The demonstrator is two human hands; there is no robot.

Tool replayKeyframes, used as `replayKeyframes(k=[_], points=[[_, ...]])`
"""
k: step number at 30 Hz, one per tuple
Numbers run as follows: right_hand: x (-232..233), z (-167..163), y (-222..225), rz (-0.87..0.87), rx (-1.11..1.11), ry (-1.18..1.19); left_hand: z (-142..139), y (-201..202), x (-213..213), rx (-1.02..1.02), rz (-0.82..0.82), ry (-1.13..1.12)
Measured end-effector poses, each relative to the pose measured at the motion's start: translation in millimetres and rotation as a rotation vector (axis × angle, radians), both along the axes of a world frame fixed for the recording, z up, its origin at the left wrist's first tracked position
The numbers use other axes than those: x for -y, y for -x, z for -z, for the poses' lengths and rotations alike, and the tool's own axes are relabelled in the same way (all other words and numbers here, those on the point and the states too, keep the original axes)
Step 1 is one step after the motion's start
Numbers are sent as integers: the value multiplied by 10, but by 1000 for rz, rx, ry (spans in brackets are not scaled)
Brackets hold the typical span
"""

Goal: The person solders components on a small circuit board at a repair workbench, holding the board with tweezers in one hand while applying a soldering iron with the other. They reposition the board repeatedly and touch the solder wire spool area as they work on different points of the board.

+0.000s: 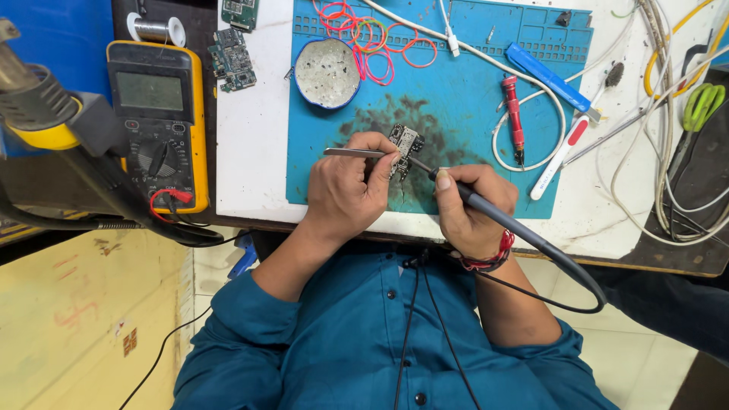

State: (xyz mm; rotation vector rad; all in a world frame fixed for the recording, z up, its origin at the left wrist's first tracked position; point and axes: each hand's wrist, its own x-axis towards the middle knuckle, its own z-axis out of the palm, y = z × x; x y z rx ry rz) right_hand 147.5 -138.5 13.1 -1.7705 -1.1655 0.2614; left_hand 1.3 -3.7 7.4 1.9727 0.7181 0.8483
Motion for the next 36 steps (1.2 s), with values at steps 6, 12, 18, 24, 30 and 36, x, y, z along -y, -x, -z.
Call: replayKeyframes(k=[6,12,18,24,30,36], points=[[1,-7,-5,7,-4,18,-1,4,3,-3,5,3],[-1,5,-13,3,8,-2,5,-5,-3,20,12,-14],[1,-7,-7,11,8,14,-1,4,5,4,3,1],[-10,-23,2,11,13,4,2,-5,2,15,12,-11],[-18,-23,2,-3,7,-20,-2,-2,1,-5,9,-3],[9,-7,-5,17,-23,-15,-2,-8,-1,6,12,-13]])
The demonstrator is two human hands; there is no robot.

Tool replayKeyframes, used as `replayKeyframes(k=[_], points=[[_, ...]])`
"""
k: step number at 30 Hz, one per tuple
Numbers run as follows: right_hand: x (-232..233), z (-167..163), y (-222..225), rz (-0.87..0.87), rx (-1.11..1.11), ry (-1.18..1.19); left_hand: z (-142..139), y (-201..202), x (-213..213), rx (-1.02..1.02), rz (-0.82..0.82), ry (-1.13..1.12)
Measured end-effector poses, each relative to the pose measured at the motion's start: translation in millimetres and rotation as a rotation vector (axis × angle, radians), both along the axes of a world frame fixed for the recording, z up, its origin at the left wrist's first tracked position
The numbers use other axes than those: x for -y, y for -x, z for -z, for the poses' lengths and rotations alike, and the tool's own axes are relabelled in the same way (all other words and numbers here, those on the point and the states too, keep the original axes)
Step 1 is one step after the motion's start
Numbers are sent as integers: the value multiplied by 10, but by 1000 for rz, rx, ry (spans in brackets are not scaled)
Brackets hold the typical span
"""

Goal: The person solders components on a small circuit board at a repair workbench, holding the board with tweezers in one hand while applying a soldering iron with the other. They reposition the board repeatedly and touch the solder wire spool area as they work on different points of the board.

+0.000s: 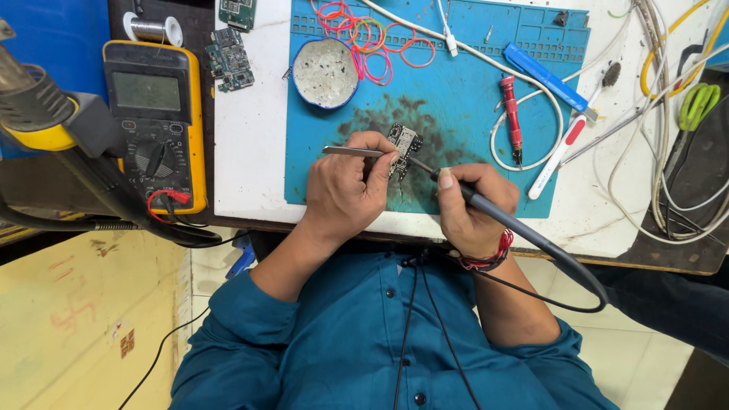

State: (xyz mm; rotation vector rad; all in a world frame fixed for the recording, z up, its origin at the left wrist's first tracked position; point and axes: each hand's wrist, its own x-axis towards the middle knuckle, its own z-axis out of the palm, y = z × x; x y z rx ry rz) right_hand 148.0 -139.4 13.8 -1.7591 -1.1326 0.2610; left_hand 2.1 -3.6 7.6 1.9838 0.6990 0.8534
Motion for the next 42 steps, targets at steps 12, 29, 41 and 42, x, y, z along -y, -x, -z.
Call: replayKeyframes(k=[12,29,41,42], points=[[-22,-2,-8,-38,33,14,6,8,-1,-6,-6,1],[-27,-16,-3,-35,35,5,4,3,-6,4,3,2],[-15,-3,2,-2,-5,-13,6,2,-5,1,1,-10],[-18,-4,0,-1,4,-10,7,-1,-7,-1,-1,-6]])
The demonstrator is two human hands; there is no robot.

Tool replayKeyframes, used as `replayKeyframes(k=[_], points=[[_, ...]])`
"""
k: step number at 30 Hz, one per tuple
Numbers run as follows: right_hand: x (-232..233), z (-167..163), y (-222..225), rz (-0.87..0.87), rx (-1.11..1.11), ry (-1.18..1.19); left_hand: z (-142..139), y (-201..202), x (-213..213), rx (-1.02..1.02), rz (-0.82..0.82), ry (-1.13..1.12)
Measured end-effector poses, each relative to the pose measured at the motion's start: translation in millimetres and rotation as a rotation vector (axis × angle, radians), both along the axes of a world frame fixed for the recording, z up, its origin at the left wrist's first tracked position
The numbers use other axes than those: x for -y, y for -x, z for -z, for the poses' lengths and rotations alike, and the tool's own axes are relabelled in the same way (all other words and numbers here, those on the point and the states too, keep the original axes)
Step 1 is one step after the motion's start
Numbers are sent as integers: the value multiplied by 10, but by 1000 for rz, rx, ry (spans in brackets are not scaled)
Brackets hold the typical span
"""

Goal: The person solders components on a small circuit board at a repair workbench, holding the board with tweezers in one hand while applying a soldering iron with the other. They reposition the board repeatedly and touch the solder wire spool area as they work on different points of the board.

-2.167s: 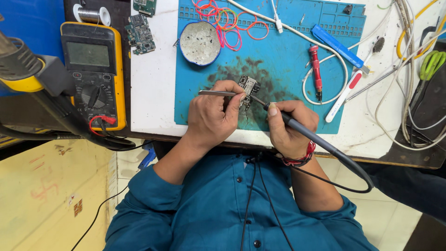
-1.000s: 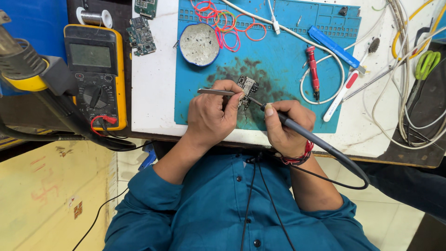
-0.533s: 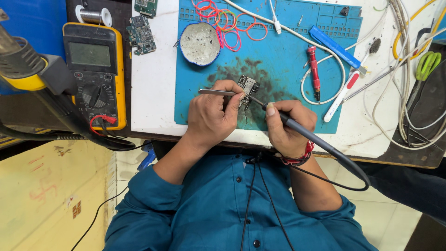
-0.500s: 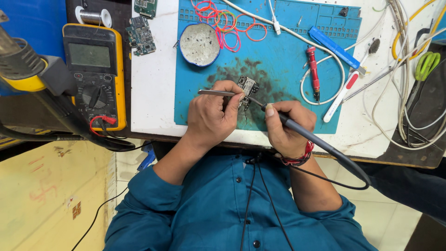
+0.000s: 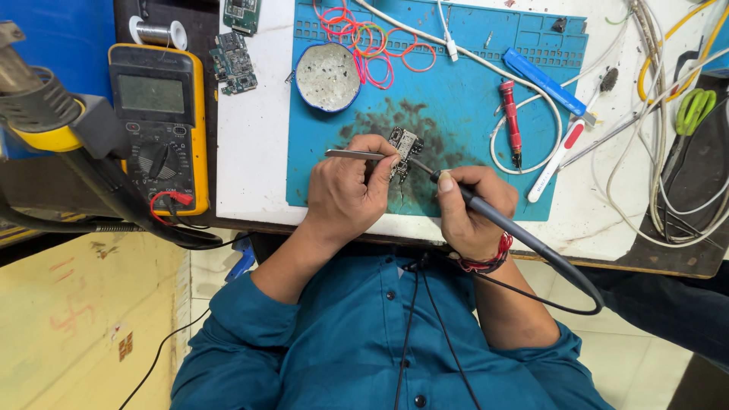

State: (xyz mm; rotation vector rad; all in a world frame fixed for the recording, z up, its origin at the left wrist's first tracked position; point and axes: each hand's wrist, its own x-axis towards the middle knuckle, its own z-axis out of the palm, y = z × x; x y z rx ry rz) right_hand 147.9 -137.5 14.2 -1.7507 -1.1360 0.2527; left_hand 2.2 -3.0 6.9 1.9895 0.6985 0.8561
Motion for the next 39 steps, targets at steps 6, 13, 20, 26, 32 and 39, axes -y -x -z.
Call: replayKeyframes(k=[6,13,20,26,32,39], points=[[-6,2,5,-10,8,10,9,1,6,-2,3,5],[-10,4,9,-4,36,19,0,11,2,9,4,0],[-11,-5,0,-27,38,3,-13,1,4,10,-4,0],[-9,-5,4,-10,35,20,-3,4,7,-1,0,4],[-9,-7,0,-14,42,17,0,11,11,-1,-2,4],[-5,-4,-1,-15,19,17,10,4,9,2,-2,-8]])
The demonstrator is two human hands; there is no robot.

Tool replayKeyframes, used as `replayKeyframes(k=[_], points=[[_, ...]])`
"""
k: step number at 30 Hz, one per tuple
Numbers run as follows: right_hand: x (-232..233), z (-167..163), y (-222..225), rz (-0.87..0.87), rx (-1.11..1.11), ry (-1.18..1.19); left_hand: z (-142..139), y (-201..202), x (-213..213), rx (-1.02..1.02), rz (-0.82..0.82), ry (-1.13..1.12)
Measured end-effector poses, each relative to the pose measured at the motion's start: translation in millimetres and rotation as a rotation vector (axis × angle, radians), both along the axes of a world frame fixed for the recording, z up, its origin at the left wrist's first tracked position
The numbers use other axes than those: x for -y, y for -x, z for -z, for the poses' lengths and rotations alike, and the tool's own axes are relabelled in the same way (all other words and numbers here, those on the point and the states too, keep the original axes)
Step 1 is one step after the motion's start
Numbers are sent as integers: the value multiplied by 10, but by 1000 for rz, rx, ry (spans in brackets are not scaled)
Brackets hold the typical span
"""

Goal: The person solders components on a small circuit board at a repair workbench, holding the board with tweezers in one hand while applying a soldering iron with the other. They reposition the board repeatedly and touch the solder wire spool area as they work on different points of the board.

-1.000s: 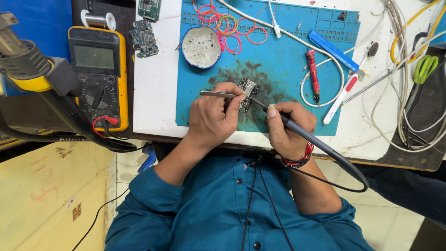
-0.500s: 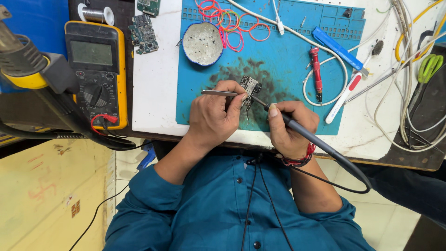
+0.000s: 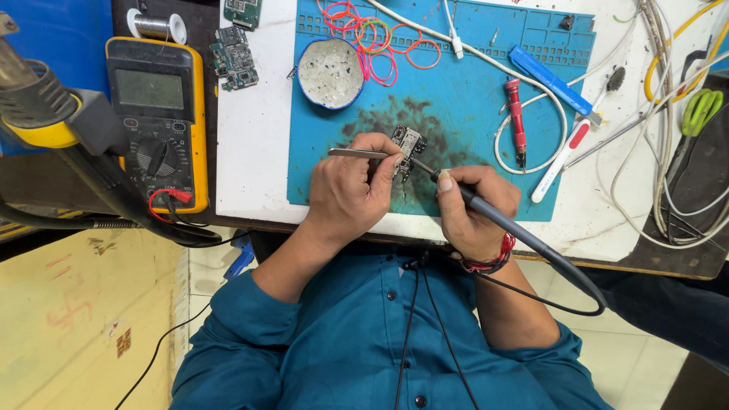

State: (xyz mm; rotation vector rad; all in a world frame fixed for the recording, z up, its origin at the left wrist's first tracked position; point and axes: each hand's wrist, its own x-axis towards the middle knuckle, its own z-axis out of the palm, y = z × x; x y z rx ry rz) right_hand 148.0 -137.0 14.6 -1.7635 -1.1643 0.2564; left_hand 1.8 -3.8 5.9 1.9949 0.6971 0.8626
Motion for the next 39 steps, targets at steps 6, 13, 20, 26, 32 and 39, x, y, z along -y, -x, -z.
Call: replayKeyframes(k=[6,13,20,26,32,39], points=[[-5,4,2,4,17,-6,2,5,-5,2,3,-4],[-4,-4,-1,2,10,9,-2,0,1,18,3,-9],[21,9,-2,7,-4,-11,-1,2,1,-1,6,13],[26,19,6,16,-39,-38,1,16,-3,20,9,12],[12,3,-1,8,-18,-12,11,4,0,34,13,-16],[1,5,-2,8,-12,-6,17,4,0,20,11,-5]])
